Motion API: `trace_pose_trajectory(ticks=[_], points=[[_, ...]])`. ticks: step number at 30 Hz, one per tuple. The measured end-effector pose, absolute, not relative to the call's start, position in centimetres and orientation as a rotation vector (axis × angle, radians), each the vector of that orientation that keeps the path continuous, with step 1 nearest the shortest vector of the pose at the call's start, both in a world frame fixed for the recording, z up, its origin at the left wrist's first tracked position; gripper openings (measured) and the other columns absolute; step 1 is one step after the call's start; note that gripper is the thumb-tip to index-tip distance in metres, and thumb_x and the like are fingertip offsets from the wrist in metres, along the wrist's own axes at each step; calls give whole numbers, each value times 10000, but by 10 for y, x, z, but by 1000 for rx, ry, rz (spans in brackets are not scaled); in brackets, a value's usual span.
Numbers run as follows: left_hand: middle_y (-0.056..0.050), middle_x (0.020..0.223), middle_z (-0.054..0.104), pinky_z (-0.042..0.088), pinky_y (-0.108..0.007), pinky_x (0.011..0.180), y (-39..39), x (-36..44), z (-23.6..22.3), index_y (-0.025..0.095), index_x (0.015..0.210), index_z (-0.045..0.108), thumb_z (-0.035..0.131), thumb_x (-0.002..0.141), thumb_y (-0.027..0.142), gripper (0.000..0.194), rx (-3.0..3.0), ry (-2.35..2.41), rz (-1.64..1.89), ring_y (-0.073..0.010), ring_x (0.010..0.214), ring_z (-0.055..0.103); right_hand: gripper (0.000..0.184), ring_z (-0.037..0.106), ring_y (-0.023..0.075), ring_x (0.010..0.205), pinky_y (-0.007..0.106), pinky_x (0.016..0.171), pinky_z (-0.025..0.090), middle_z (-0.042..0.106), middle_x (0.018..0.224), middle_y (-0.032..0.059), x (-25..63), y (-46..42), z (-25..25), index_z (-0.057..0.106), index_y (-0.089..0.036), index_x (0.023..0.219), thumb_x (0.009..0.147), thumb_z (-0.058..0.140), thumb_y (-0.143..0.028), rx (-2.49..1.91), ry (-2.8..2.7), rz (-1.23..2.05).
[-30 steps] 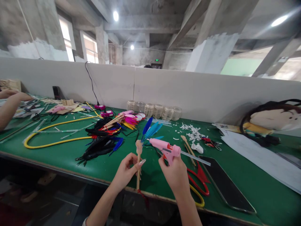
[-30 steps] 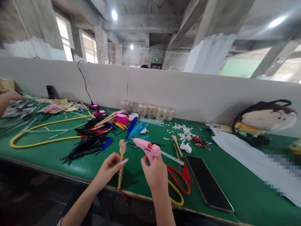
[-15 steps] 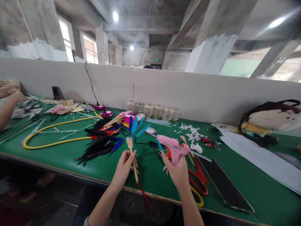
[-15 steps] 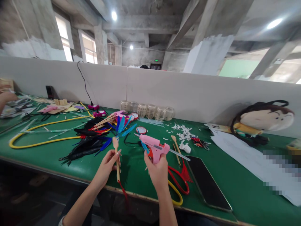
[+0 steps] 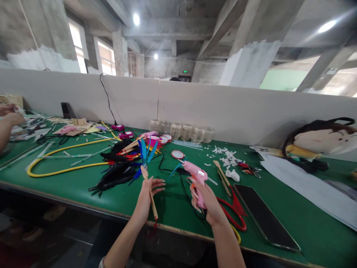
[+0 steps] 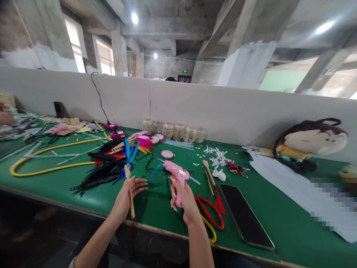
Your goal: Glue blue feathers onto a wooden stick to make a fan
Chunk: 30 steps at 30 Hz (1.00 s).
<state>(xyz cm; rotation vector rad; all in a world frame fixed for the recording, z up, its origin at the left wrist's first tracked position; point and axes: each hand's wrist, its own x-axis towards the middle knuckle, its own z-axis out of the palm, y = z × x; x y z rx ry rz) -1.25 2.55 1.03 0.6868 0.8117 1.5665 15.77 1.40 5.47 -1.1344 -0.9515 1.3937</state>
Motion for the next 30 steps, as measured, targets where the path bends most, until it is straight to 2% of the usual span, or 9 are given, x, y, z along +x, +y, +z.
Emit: trace_pose_trajectory(ticks=[3,5,7,10,13,17,20,24,30], points=[[-102,1011,630,448,-361,850,23,-12,11,157,911,515,700,588,305,401,778,809,1588,-238,967,578,316,410,44,287,148,256,270,437,492,-91,155,12,54,500,-179,890,692,571,-415,-1186,-1019,1439],[-86,1035,622,434,-350,887,21,-12,12,169,912,495,751,518,205,472,823,808,1548,-246,1033,544,309,411,43,287,150,257,275,446,503,-88,153,10,53,505,-179,877,692,569,-418,-1211,-1062,1475],[-46,900,649,472,-353,841,18,-12,14,177,890,461,757,510,182,483,834,813,1486,-249,964,589,299,411,40,293,149,262,285,450,509,-87,150,9,52,506,-180,860,691,569,-418,-1221,-1100,1510],[23,688,618,546,-332,644,17,-11,16,189,779,400,736,555,242,408,822,838,1479,-247,774,654,285,416,42,303,151,270,296,455,514,-87,149,8,53,503,-179,839,690,571,-412,-1238,-1114,1519],[14,660,636,545,-308,520,17,-12,16,201,691,319,709,592,310,418,824,860,1468,-210,592,660,272,415,45,306,155,276,294,453,510,-85,153,9,55,502,-170,821,701,561,-407,-1238,-1068,1459],[-39,723,687,546,-319,555,18,-13,15,205,688,284,670,638,351,415,846,865,1445,-138,434,614,262,382,46,316,163,290,290,420,472,-89,166,18,52,515,-161,778,673,579,-392,-1185,-905,1323],[-47,728,695,543,-321,575,17,-13,16,209,687,274,671,640,340,420,843,866,1446,-133,439,614,257,438,73,382,203,357,367,462,517,-63,178,27,44,520,-162,722,637,592,-393,-1202,-816,1128],[-35,681,693,532,-302,543,16,-13,19,214,661,250,670,640,340,439,875,853,1414,-119,404,592,260,554,164,556,278,521,431,546,570,4,190,33,35,507,-174,660,687,511,-433,-1511,-1066,772],[-43,716,696,510,-282,495,16,-13,16,219,652,226,640,681,339,431,960,827,1365,-99,367,559,369,540,333,862,451,692,388,601,873,193,193,24,38,585,-116,860,772,411,-430,-2131,-1334,-148]])
